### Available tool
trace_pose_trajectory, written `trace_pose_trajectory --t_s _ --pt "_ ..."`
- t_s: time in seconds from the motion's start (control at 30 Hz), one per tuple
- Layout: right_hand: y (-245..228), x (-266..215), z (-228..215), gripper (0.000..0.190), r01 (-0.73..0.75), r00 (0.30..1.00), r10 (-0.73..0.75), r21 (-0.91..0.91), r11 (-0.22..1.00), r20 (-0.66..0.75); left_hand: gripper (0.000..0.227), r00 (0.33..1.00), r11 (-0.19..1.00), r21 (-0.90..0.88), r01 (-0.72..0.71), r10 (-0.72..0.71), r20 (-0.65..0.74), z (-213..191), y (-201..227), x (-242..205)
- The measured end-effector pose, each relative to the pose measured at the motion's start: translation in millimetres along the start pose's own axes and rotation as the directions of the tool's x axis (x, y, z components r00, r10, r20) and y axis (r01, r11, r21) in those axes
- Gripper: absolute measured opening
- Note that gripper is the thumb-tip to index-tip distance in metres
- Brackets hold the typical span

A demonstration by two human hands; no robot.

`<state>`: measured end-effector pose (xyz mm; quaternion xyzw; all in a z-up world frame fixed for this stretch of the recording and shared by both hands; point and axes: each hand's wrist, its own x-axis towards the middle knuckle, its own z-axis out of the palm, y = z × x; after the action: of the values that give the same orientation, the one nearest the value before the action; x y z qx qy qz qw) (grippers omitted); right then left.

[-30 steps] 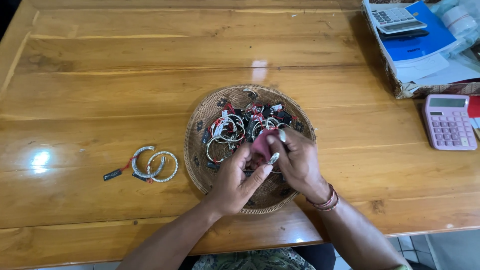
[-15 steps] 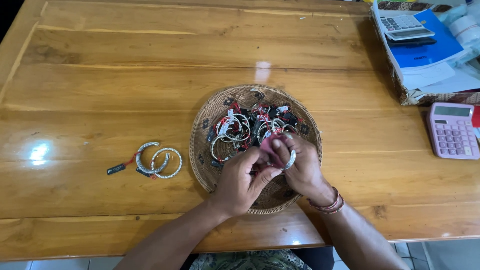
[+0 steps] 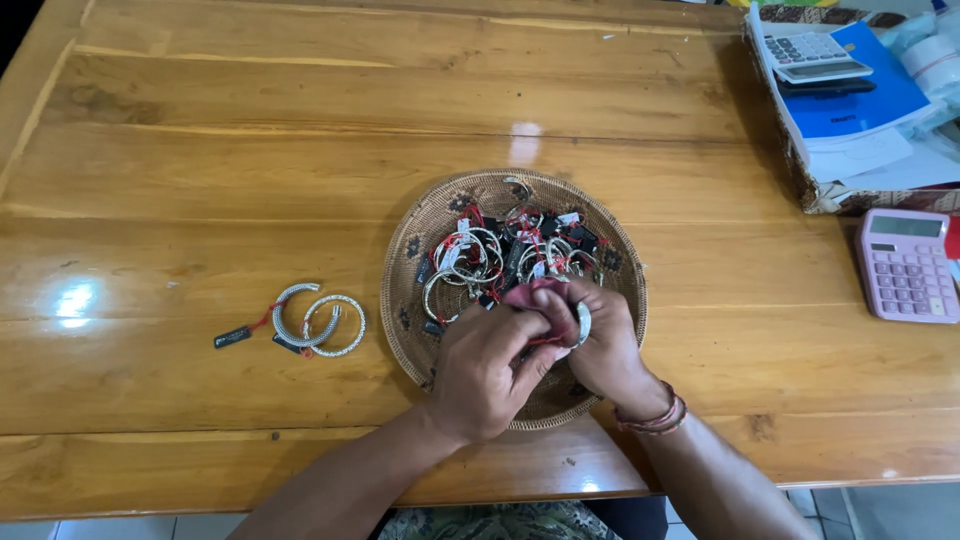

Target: Polishing various bracelets from a basket using a small cloth and sorting them on a wooden table.

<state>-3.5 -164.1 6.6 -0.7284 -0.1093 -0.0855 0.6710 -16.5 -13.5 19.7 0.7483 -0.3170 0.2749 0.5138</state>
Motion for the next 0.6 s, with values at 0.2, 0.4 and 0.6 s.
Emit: trace_pose_trajectory --t_s 0.2,0.4,0.6 --pt "7 -7 -14 0.011 0.062 0.996 -0.056 -0.087 0.994 0.074 0.012 0.978 0.976 0.063 -0.21 0.21 0.003 3 -10 -14" --pt "21 -12 -10 0.027 0.14 0.99 -0.135 -0.233 0.962 0.038 0.012 0.974 0.974 -0.014 -0.227 0.227 -0.031 -7 4 -4" --pt "4 -13 -10 0.014 0.089 0.996 -0.087 -0.114 0.99 0.02 0.017 0.988 0.976 -0.155 -0.152 0.156 0.018 -9 7 -2"
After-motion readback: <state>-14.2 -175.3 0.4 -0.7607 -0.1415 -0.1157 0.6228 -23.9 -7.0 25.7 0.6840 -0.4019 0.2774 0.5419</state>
